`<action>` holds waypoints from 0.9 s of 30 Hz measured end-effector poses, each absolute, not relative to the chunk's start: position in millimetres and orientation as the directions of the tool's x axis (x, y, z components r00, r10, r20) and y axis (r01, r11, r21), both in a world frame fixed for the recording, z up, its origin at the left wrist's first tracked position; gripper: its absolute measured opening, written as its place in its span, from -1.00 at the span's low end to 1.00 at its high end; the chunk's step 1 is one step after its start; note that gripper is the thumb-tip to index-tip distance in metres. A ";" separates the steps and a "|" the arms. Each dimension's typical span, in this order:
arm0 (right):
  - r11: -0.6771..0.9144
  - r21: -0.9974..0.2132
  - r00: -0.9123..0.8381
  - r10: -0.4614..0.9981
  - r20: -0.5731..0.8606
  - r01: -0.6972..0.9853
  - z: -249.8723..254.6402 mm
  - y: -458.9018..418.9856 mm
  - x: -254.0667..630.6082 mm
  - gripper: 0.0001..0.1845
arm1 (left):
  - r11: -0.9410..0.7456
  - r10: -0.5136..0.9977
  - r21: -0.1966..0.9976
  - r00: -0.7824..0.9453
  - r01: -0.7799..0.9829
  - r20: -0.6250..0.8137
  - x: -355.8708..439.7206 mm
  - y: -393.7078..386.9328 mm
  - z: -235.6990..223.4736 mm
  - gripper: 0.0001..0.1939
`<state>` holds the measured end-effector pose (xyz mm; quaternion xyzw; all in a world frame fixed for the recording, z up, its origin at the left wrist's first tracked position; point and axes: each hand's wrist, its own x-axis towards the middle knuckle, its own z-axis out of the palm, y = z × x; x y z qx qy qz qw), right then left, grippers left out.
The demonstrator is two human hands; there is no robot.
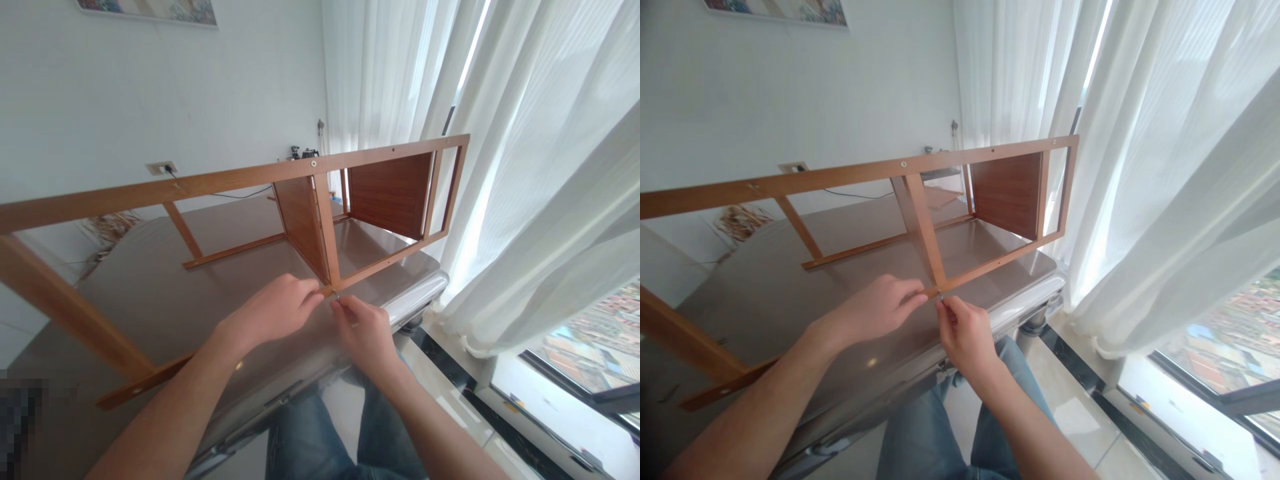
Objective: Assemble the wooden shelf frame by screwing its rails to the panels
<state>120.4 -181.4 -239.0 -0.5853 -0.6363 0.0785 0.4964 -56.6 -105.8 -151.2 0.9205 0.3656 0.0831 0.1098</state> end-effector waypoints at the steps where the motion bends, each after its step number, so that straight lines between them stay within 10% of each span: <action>1: 0.304 -0.672 0.176 0.818 0.547 0.676 -239.9 -181.5 120.8 -0.69 | -0.708 0.691 0.267 0.719 0.654 0.070 -56.3 -106.2 -151.2 -0.63; 27: 0.425 -0.676 0.166 0.761 0.627 0.602 -260.4 -170.7 112.2 -0.77 | -0.676 0.730 0.263 0.674 0.689 0.110 -59.2 -107.3 -158.1 -0.65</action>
